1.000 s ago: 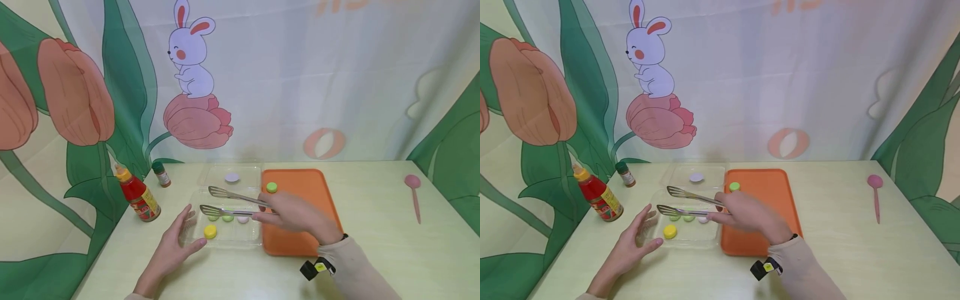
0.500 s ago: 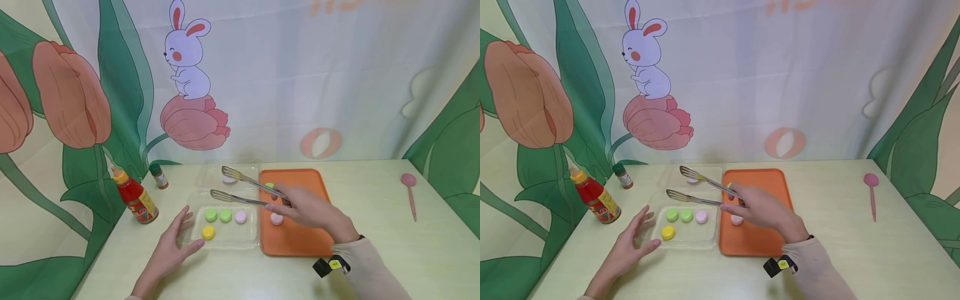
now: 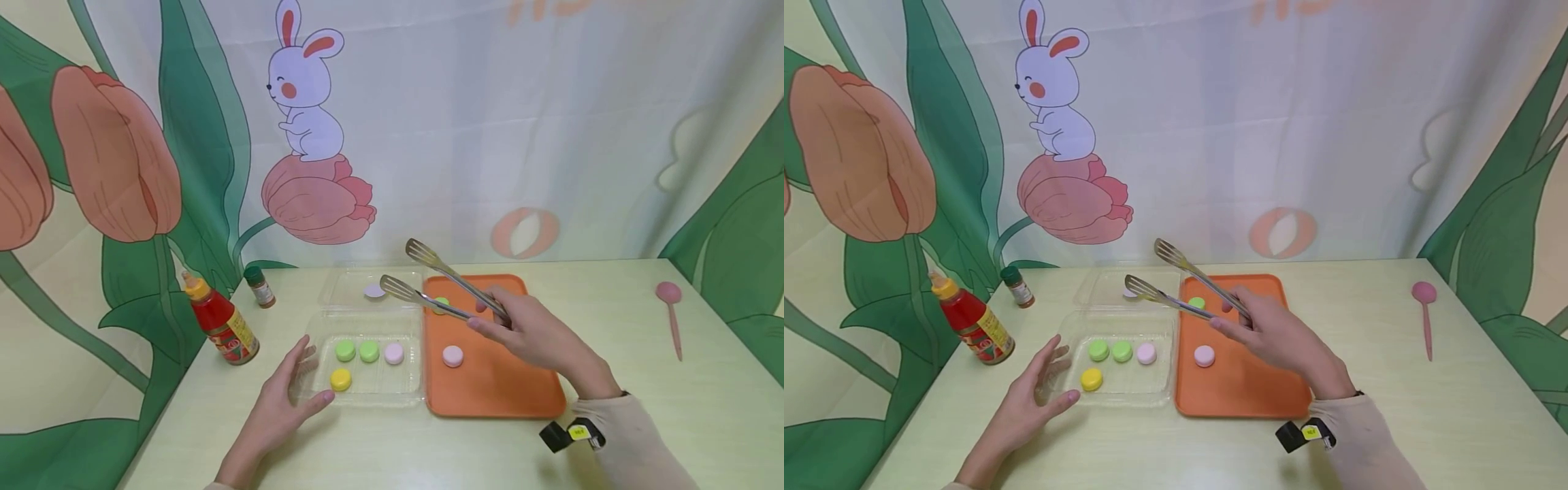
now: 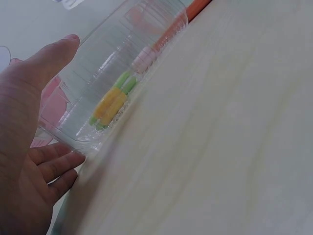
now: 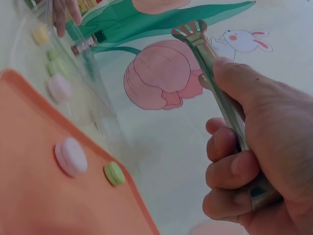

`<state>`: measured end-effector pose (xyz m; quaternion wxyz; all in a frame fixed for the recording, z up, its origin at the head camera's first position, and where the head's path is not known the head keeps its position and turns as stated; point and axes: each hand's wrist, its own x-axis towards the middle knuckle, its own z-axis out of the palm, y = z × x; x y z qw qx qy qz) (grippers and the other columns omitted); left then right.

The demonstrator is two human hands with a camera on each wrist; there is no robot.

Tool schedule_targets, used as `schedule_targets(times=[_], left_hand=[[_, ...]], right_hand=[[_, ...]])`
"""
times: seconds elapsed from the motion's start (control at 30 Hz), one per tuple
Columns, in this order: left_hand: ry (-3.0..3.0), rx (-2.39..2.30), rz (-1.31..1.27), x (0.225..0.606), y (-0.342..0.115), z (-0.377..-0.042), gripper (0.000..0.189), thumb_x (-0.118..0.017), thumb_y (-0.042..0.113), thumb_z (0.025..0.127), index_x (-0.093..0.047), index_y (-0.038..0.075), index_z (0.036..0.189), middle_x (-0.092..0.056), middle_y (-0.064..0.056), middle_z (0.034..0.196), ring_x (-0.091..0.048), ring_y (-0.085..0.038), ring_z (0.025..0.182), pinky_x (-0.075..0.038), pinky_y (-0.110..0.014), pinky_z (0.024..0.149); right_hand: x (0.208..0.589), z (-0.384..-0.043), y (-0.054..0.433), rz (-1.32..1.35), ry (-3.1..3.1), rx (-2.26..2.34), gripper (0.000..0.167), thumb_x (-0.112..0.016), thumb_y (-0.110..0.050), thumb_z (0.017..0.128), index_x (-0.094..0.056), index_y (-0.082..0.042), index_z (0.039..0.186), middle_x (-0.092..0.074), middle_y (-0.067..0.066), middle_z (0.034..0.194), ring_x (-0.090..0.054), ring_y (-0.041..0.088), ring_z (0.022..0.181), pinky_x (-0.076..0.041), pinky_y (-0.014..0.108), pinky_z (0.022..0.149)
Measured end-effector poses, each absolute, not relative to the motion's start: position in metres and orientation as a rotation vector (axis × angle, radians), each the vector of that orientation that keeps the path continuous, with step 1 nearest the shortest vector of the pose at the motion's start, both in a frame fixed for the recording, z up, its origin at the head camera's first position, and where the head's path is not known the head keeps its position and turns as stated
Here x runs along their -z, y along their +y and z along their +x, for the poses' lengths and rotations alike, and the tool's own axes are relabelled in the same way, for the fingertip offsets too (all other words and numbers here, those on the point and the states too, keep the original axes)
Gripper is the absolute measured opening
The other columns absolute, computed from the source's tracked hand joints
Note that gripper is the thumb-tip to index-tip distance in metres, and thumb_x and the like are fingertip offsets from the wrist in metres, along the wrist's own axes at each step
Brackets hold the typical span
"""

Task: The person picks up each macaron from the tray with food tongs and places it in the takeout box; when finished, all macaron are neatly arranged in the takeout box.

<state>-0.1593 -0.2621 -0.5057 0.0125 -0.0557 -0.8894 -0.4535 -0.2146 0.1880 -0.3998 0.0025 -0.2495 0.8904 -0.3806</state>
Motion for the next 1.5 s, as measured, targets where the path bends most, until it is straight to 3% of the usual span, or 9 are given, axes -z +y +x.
schedule_targets(times=[0.53,1.3,1.5], left_hand=[[-2.78,1.416,-0.161,0.507,-0.262,-0.16,0.112,-0.09,0.051,0.093,-0.021,0.031,0.179,-0.044,-0.008,0.176,-0.044,-0.035,0.162,-0.027,-0.066,0.134],[-2.787,1.433,-0.164,0.505,-0.262,-0.16,0.114,-0.091,0.05,0.093,-0.02,0.031,0.179,-0.043,-0.007,0.177,-0.044,-0.034,0.162,-0.027,-0.065,0.134],[-2.784,1.426,-0.167,0.506,-0.262,-0.159,0.113,-0.091,0.05,0.093,-0.019,0.034,0.179,-0.044,-0.007,0.177,-0.045,-0.034,0.162,-0.026,-0.066,0.134]], right_hand=[[0.415,-0.212,0.233,-0.553,2.863,1.178,0.04,-0.072,-0.049,0.109,-0.061,-0.012,0.119,-0.046,-0.002,0.07,-0.044,0.015,0.061,-0.035,0.028,0.052],[0.427,-0.218,0.249,-0.481,2.956,1.18,0.037,-0.077,-0.041,0.108,-0.063,-0.008,0.12,-0.05,-0.001,0.069,-0.044,0.013,0.057,-0.034,0.027,0.048],[0.43,-0.221,0.248,-0.437,2.984,1.157,0.045,-0.079,-0.044,0.105,-0.063,-0.006,0.123,-0.051,0.001,0.072,-0.045,0.014,0.06,-0.036,0.028,0.049]])
